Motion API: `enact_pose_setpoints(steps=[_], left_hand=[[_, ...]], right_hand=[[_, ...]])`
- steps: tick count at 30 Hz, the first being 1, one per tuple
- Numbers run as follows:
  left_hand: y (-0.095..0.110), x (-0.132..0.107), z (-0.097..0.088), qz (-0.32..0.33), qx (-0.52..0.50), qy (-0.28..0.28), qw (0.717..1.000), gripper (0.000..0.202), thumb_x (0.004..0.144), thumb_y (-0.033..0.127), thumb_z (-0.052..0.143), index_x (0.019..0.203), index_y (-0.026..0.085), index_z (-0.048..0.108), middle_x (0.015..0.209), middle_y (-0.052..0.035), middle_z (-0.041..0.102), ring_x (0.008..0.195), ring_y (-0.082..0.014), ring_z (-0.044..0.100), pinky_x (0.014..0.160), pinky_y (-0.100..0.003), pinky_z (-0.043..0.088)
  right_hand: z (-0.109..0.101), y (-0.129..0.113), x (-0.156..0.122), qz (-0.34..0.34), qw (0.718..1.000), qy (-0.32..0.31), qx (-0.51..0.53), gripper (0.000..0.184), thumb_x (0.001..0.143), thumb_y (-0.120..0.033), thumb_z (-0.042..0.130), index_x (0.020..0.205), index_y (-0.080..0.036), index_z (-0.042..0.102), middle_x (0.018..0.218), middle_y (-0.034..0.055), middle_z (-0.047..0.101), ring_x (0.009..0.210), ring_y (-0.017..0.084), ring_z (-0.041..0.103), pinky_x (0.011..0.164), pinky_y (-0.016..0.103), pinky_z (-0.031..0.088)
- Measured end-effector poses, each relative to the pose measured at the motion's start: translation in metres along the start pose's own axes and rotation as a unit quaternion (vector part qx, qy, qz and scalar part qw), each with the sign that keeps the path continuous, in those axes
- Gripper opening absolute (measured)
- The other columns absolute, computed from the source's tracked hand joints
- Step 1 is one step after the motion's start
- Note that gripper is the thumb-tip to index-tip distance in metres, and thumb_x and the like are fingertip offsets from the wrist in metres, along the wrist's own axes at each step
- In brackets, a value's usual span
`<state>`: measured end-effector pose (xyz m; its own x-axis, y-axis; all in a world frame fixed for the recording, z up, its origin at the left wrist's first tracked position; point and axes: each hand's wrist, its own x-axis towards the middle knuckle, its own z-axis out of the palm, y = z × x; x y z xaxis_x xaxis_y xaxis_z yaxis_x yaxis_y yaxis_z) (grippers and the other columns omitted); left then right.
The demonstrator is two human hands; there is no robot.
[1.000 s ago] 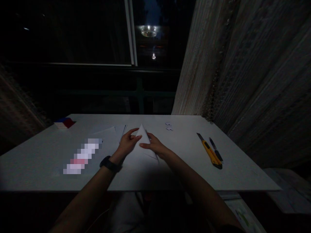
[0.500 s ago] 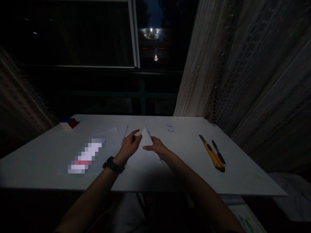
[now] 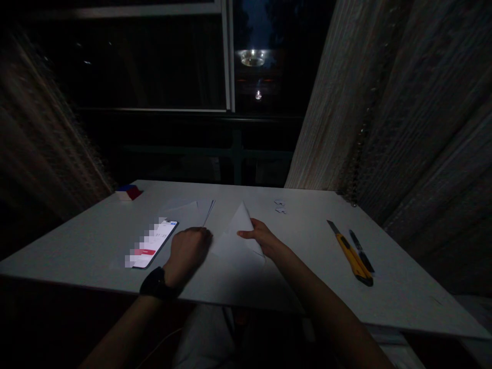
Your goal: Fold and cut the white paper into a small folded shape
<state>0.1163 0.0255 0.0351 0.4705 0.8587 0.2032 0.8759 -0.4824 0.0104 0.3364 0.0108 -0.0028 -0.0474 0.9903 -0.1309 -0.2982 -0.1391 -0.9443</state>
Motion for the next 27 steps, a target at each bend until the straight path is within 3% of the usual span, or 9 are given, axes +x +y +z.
enact_pose_setpoints(steps=[4, 16, 21, 27], left_hand=[[0.0015, -0.0030, -0.0028, 0.001, 0.014, -0.019, 1.000, 0.028, 0.078, 0.015, 0.039, 0.079, 0.010, 0.066, 0.078, -0.0196, 0.065, 0.075, -0.0271, 0.062, 0.064, -0.034, 0.040], [0.0018, -0.0039, 0.0019, 0.007, 0.061, -0.048, 0.997, 0.030, 0.077, 0.007, 0.037, 0.086, 0.007, 0.066, 0.082, -0.0218, 0.066, 0.078, -0.0301, 0.064, 0.062, -0.034, 0.042], [-0.0005, -0.0004, 0.0026, 0.018, 0.057, -0.035, 0.998, 0.036, 0.087, 0.023, 0.033, 0.087, 0.007, 0.065, 0.084, -0.0225, 0.065, 0.079, -0.0315, 0.064, 0.062, -0.035, 0.043], [-0.0006, 0.0017, 0.0015, 0.020, 0.054, -0.053, 0.997, 0.034, 0.088, 0.021, 0.031, 0.094, 0.007, 0.061, 0.089, -0.0221, 0.064, 0.082, -0.0289, 0.063, 0.066, -0.034, 0.043]], right_hand=[[-0.0005, 0.0003, -0.0007, 0.000, 1.000, -0.005, -0.005, 0.054, 0.046, -0.018, 0.080, 0.096, -0.015, 0.058, 0.086, 0.0072, 0.068, 0.069, 0.022, 0.065, 0.063, 0.035, 0.052], [0.0038, -0.0034, -0.0057, 0.001, 1.000, -0.004, -0.007, 0.052, 0.047, -0.016, 0.079, 0.095, -0.015, 0.057, 0.085, 0.0071, 0.068, 0.067, 0.021, 0.064, 0.060, 0.033, 0.052], [0.0056, -0.0063, -0.0079, 0.004, 1.000, -0.004, -0.008, 0.051, 0.047, -0.015, 0.078, 0.093, -0.015, 0.056, 0.084, 0.0064, 0.068, 0.066, 0.020, 0.064, 0.059, 0.032, 0.052], [0.0048, -0.0066, -0.0075, 0.008, 1.000, -0.003, -0.011, 0.053, 0.047, -0.015, 0.078, 0.095, -0.015, 0.055, 0.086, 0.0067, 0.068, 0.069, 0.022, 0.064, 0.061, 0.033, 0.051]])
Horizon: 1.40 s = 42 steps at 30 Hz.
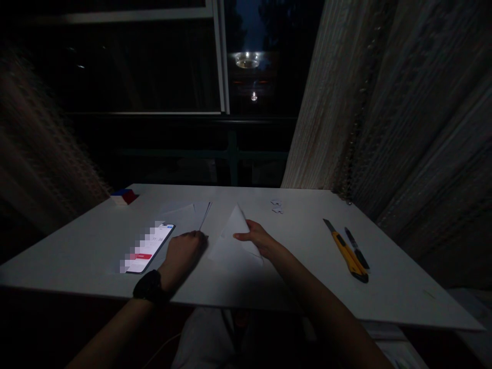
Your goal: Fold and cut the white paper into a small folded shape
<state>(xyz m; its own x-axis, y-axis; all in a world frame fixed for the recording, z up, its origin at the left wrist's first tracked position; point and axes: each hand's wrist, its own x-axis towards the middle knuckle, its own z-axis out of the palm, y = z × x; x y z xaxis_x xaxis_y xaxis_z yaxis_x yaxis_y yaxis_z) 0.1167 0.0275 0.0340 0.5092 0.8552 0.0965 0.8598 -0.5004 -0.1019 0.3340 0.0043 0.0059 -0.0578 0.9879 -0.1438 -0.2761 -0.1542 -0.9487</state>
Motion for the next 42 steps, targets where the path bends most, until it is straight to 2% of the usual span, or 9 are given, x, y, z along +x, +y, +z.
enact_pose_setpoints(steps=[8, 13, 24, 32, 37, 42], left_hand=[[-0.003, -0.009, -0.007, 0.049, 0.015, -0.023, 0.998, 0.027, 0.083, 0.010, 0.034, 0.099, 0.008, 0.056, 0.094, -0.0201, 0.063, 0.083, -0.0264, 0.063, 0.066, -0.035, 0.045], [-0.007, -0.011, -0.010, 0.019, 0.022, -0.045, 0.999, 0.027, 0.081, 0.008, 0.036, 0.096, 0.008, 0.058, 0.087, -0.0197, 0.064, 0.082, -0.0281, 0.063, 0.068, -0.037, 0.045], [-0.015, -0.016, -0.003, 0.023, 0.009, -0.008, 1.000, 0.027, 0.083, 0.012, 0.035, 0.098, 0.010, 0.058, 0.086, -0.0171, 0.065, 0.077, -0.0250, 0.064, 0.063, -0.032, 0.043], [-0.010, -0.029, -0.006, 0.021, 0.001, -0.038, 0.999, 0.025, 0.081, 0.010, 0.037, 0.088, 0.010, 0.061, 0.085, -0.0186, 0.065, 0.078, -0.0275, 0.064, 0.064, -0.035, 0.043], [-0.012, -0.031, -0.005, 0.016, 0.018, -0.033, 0.999, 0.027, 0.082, 0.011, 0.035, 0.088, 0.010, 0.061, 0.081, -0.0173, 0.066, 0.076, -0.0286, 0.064, 0.061, -0.035, 0.043], [-0.015, -0.036, -0.005, 0.015, 0.004, -0.011, 1.000, 0.028, 0.086, 0.021, 0.033, 0.088, 0.014, 0.060, 0.084, -0.0146, 0.066, 0.073, -0.0282, 0.064, 0.059, -0.034, 0.043]], right_hand=[[-0.001, 0.002, 0.001, -0.005, 1.000, -0.001, -0.002, 0.053, 0.047, -0.018, 0.079, 0.095, -0.014, 0.056, 0.086, 0.0072, 0.068, 0.068, 0.022, 0.064, 0.061, 0.034, 0.051], [-0.003, 0.003, 0.002, -0.004, 1.000, -0.003, 0.003, 0.055, 0.047, -0.017, 0.079, 0.096, -0.015, 0.056, 0.088, 0.0068, 0.067, 0.070, 0.022, 0.064, 0.064, 0.034, 0.051], [-0.001, 0.000, 0.001, 0.004, 1.000, 0.009, -0.007, 0.057, 0.045, -0.016, 0.079, 0.097, -0.015, 0.055, 0.088, 0.0066, 0.066, 0.070, 0.021, 0.063, 0.064, 0.034, 0.050], [-0.003, 0.000, 0.002, -0.002, 1.000, -0.008, -0.008, 0.059, 0.045, -0.017, 0.079, 0.099, -0.015, 0.055, 0.091, 0.0074, 0.066, 0.074, 0.022, 0.063, 0.067, 0.036, 0.050], [-0.002, -0.002, 0.000, 0.002, 1.000, -0.010, -0.013, 0.061, 0.044, -0.019, 0.079, 0.100, -0.015, 0.056, 0.093, 0.0083, 0.066, 0.074, 0.023, 0.063, 0.066, 0.035, 0.050], [-0.003, -0.002, 0.001, 0.005, 1.000, -0.010, -0.011, 0.062, 0.044, -0.018, 0.079, 0.101, -0.015, 0.056, 0.094, 0.0082, 0.066, 0.076, 0.023, 0.063, 0.068, 0.035, 0.050]])
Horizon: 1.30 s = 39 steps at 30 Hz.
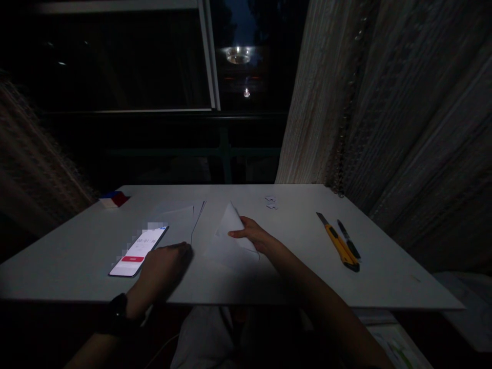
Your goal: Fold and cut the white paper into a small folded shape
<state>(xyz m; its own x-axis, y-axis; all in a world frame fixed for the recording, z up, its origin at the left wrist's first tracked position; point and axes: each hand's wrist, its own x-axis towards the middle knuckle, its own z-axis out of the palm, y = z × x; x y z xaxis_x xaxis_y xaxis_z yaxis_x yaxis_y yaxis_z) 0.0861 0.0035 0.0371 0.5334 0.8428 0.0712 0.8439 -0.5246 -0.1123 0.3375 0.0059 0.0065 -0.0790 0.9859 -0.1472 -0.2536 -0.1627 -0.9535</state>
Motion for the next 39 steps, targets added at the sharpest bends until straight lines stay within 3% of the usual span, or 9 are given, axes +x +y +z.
enact_pose_setpoints(steps=[6, 9, 13, 16, 18, 23, 29, 34, 39], left_hand=[[0.030, 0.028, -0.005, 0.014, -0.243, 0.079, 0.967, 0.043, 0.088, 0.044, 0.032, 0.110, 0.017, 0.057, 0.096, -0.0125, 0.067, 0.086, -0.0254, 0.063, 0.071, -0.032, 0.044], [0.046, 0.067, -0.001, -0.004, -0.456, 0.081, 0.886, 0.048, 0.088, 0.047, 0.031, 0.093, 0.014, 0.066, 0.085, -0.0115, 0.070, 0.082, -0.0227, 0.064, 0.071, -0.029, 0.044], [0.062, 0.113, 0.014, -0.041, -0.673, 0.079, 0.734, 0.046, 0.077, 0.048, 0.052, 0.093, 0.008, 0.068, 0.077, -0.0119, 0.070, 0.067, -0.0212, 0.064, 0.061, -0.029, 0.047], [0.072, 0.129, 0.027, -0.016, -0.721, 0.059, 0.690, 0.043, 0.071, 0.039, 0.062, 0.099, 0.008, 0.067, 0.083, -0.0107, 0.071, 0.069, -0.0203, 0.064, 0.061, -0.029, 0.048], [0.077, 0.131, 0.035, -0.022, -0.715, 0.068, 0.695, 0.041, 0.071, 0.034, 0.063, 0.102, 0.007, 0.066, 0.087, -0.0115, 0.071, 0.072, -0.0206, 0.065, 0.063, -0.029, 0.049], [0.080, 0.126, 0.049, -0.006, -0.640, 0.117, 0.760, 0.037, 0.075, 0.028, 0.059, 0.107, 0.012, 0.064, 0.094, -0.0102, 0.070, 0.085, -0.0212, 0.065, 0.075, -0.030, 0.050], [0.082, 0.114, 0.050, 0.022, -0.565, 0.157, 0.810, 0.034, 0.078, 0.026, 0.054, 0.108, 0.013, 0.064, 0.100, -0.0104, 0.068, 0.090, -0.0213, 0.064, 0.083, -0.033, 0.047], [0.084, 0.109, 0.047, 0.051, -0.567, 0.126, 0.812, 0.035, 0.078, 0.030, 0.056, 0.106, 0.012, 0.064, 0.101, -0.0106, 0.068, 0.090, -0.0227, 0.064, 0.084, -0.035, 0.047], [0.084, 0.108, 0.043, 0.049, -0.592, 0.122, 0.795, 0.030, 0.077, 0.030, 0.056, 0.101, 0.015, 0.067, 0.097, -0.0075, 0.069, 0.091, -0.0228, 0.064, 0.086, -0.035, 0.046]], right_hand=[[-0.001, -0.002, 0.001, -0.015, 1.000, 0.006, -0.004, 0.062, 0.044, -0.018, 0.080, 0.101, -0.015, 0.056, 0.095, 0.0084, 0.066, 0.076, 0.023, 0.063, 0.067, 0.034, 0.050], [-0.006, -0.008, 0.000, -0.030, 0.999, 0.018, -0.003, 0.060, 0.045, -0.019, 0.080, 0.100, -0.015, 0.056, 0.093, 0.0076, 0.066, 0.073, 0.021, 0.063, 0.068, 0.034, 0.050], [-0.020, -0.015, 0.002, -0.065, 0.996, 0.057, -0.023, 0.057, 0.046, -0.018, 0.080, 0.098, -0.016, 0.056, 0.092, 0.0066, 0.066, 0.073, 0.020, 0.063, 0.068, 0.033, 0.051], [-0.030, -0.015, 0.005, -0.080, 0.992, 0.080, -0.053, 0.057, 0.048, -0.020, 0.079, 0.099, -0.016, 0.055, 0.093, 0.0067, 0.065, 0.077, 0.020, 0.063, 0.070, 0.033, 0.051], [-0.033, -0.012, 0.007, -0.085, 0.988, 0.093, -0.087, 0.055, 0.050, -0.022, 0.079, 0.099, -0.016, 0.055, 0.092, 0.0063, 0.065, 0.077, 0.020, 0.062, 0.069, 0.033, 0.050], [-0.030, -0.007, 0.008, -0.093, 0.979, 0.094, -0.153, 0.050, 0.055, -0.028, 0.077, 0.099, -0.017, 0.056, 0.091, 0.0049, 0.065, 0.078, 0.019, 0.061, 0.068, 0.031, 0.049], [-0.028, -0.010, 0.008, -0.103, 0.987, 0.082, -0.088, 0.050, 0.055, -0.034, 0.076, 0.097, -0.017, 0.056, 0.086, 0.0033, 0.065, 0.074, 0.018, 0.062, 0.066, 0.029, 0.049], [-0.031, -0.008, 0.015, -0.103, 0.983, 0.144, -0.043, 0.042, 0.053, -0.037, 0.077, 0.086, -0.016, 0.059, 0.075, 0.0024, 0.064, 0.063, 0.015, 0.059, 0.059, 0.027, 0.047], [-0.026, -0.004, 0.016, -0.119, 0.977, 0.175, 0.005, 0.059, 0.044, -0.028, 0.080, 0.097, -0.020, 0.054, 0.074, -0.0014, 0.061, 0.061, 0.014, 0.058, 0.058, 0.028, 0.048]])
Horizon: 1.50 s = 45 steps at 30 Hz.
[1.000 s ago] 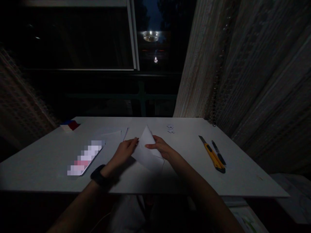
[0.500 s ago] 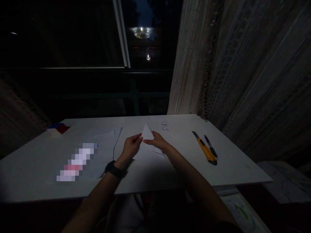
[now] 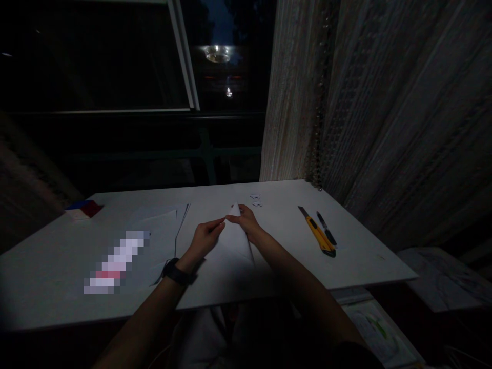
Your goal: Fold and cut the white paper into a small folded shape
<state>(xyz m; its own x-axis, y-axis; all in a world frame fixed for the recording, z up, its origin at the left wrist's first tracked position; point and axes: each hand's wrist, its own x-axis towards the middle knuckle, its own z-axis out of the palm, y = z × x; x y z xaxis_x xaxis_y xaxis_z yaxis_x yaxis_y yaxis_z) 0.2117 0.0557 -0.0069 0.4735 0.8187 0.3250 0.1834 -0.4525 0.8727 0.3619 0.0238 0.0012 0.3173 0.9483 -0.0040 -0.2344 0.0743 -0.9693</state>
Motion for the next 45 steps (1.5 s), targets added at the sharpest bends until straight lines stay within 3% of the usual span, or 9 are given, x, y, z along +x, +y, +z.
enact_pose_setpoints(steps=[7, 15, 18, 21, 25, 31, 36, 41, 45], left_hand=[[0.003, -0.003, 0.001, 0.017, 0.018, 0.027, 0.999, 0.032, 0.079, 0.032, 0.055, 0.104, 0.016, 0.066, 0.100, -0.0077, 0.068, 0.091, -0.0219, 0.064, 0.084, -0.034, 0.047], [0.008, -0.003, -0.005, -0.007, 0.048, 0.151, 0.987, 0.037, 0.083, 0.032, 0.048, 0.114, 0.015, 0.060, 0.105, -0.0082, 0.067, 0.095, -0.0207, 0.062, 0.085, -0.032, 0.046], [0.008, -0.002, -0.005, -0.028, 0.017, 0.149, 0.988, 0.045, 0.081, 0.036, 0.051, 0.118, 0.012, 0.057, 0.091, -0.0090, 0.070, 0.082, -0.0202, 0.064, 0.075, -0.031, 0.049], [0.009, 0.001, -0.006, -0.067, -0.081, 0.137, 0.985, 0.050, 0.075, 0.038, 0.059, 0.115, 0.008, 0.058, 0.087, -0.0105, 0.070, 0.078, -0.0199, 0.064, 0.068, -0.029, 0.050], [0.008, 0.003, -0.008, -0.108, -0.177, 0.140, 0.968, 0.047, 0.066, 0.034, 0.068, 0.104, 0.006, 0.064, 0.087, -0.0124, 0.070, 0.075, -0.0203, 0.065, 0.066, -0.028, 0.050], [0.009, 0.000, -0.006, -0.107, -0.204, 0.129, 0.965, 0.037, 0.064, 0.031, 0.071, 0.092, 0.007, 0.069, 0.083, -0.0119, 0.071, 0.074, -0.0205, 0.065, 0.069, -0.031, 0.051], [0.007, 0.000, -0.003, -0.088, -0.189, 0.105, 0.972, 0.034, 0.065, 0.027, 0.070, 0.093, 0.008, 0.069, 0.089, -0.0131, 0.070, 0.081, -0.0220, 0.065, 0.076, -0.033, 0.051], [0.005, 0.000, -0.002, -0.062, -0.159, 0.097, 0.981, 0.034, 0.069, 0.027, 0.066, 0.098, 0.008, 0.067, 0.095, -0.0126, 0.069, 0.087, -0.0231, 0.064, 0.081, -0.036, 0.049], [0.005, 0.000, -0.002, -0.027, -0.125, 0.089, 0.988, 0.034, 0.076, 0.027, 0.060, 0.104, 0.011, 0.065, 0.101, -0.0111, 0.068, 0.093, -0.0229, 0.063, 0.085, -0.036, 0.048]], right_hand=[[0.005, -0.009, -0.009, -0.002, 1.000, -0.006, 0.005, 0.064, 0.046, -0.031, 0.080, 0.102, -0.022, 0.049, 0.076, -0.0011, 0.062, 0.062, 0.015, 0.060, 0.059, 0.029, 0.049], [-0.001, -0.004, -0.007, 0.010, 0.994, -0.104, -0.045, 0.069, 0.049, -0.029, 0.080, 0.109, -0.021, 0.047, 0.082, 0.0027, 0.066, 0.068, 0.020, 0.064, 0.066, 0.036, 0.052], [-0.005, -0.004, -0.005, 0.005, 0.991, -0.122, -0.063, 0.070, 0.048, -0.026, 0.080, 0.109, -0.021, 0.047, 0.081, 0.0019, 0.067, 0.068, 0.020, 0.065, 0.065, 0.036, 0.052], [-0.011, -0.011, -0.007, 0.027, 0.977, -0.190, -0.097, 0.069, 0.047, -0.021, 0.080, 0.108, -0.020, 0.048, 0.080, 0.0014, 0.067, 0.067, 0.019, 0.064, 0.062, 0.032, 0.052], [-0.015, -0.021, -0.014, 0.046, 0.948, -0.279, -0.146, 0.064, 0.048, -0.019, 0.078, 0.106, -0.018, 0.053, 0.084, 0.0020, 0.066, 0.073, 0.019, 0.063, 0.065, 0.030, 0.050], [-0.010, -0.024, -0.021, 0.035, 0.920, -0.354, -0.163, 0.059, 0.053, -0.018, 0.077, 0.108, -0.016, 0.056, 0.093, 0.0020, 0.065, 0.084, 0.016, 0.060, 0.075, 0.027, 0.047], [-0.008, -0.023, -0.020, 0.065, 0.937, -0.320, -0.128, 0.041, 0.065, -0.029, 0.071, 0.101, -0.013, 0.061, 0.082, 0.0030, 0.067, 0.071, 0.014, 0.061, 0.066, 0.024, 0.046], [-0.012, -0.017, -0.017, 0.116, 0.939, -0.288, -0.147, 0.029, 0.060, -0.030, 0.073, 0.079, -0.010, 0.067, 0.068, 0.0034, 0.067, 0.054, 0.012, 0.058, 0.055, 0.023, 0.044], [-0.010, -0.014, -0.013, 0.101, 0.960, -0.234, -0.117, 0.029, 0.058, -0.031, 0.074, 0.075, -0.009, 0.066, 0.065, 0.0039, 0.066, 0.053, 0.013, 0.058, 0.053, 0.024, 0.043]])
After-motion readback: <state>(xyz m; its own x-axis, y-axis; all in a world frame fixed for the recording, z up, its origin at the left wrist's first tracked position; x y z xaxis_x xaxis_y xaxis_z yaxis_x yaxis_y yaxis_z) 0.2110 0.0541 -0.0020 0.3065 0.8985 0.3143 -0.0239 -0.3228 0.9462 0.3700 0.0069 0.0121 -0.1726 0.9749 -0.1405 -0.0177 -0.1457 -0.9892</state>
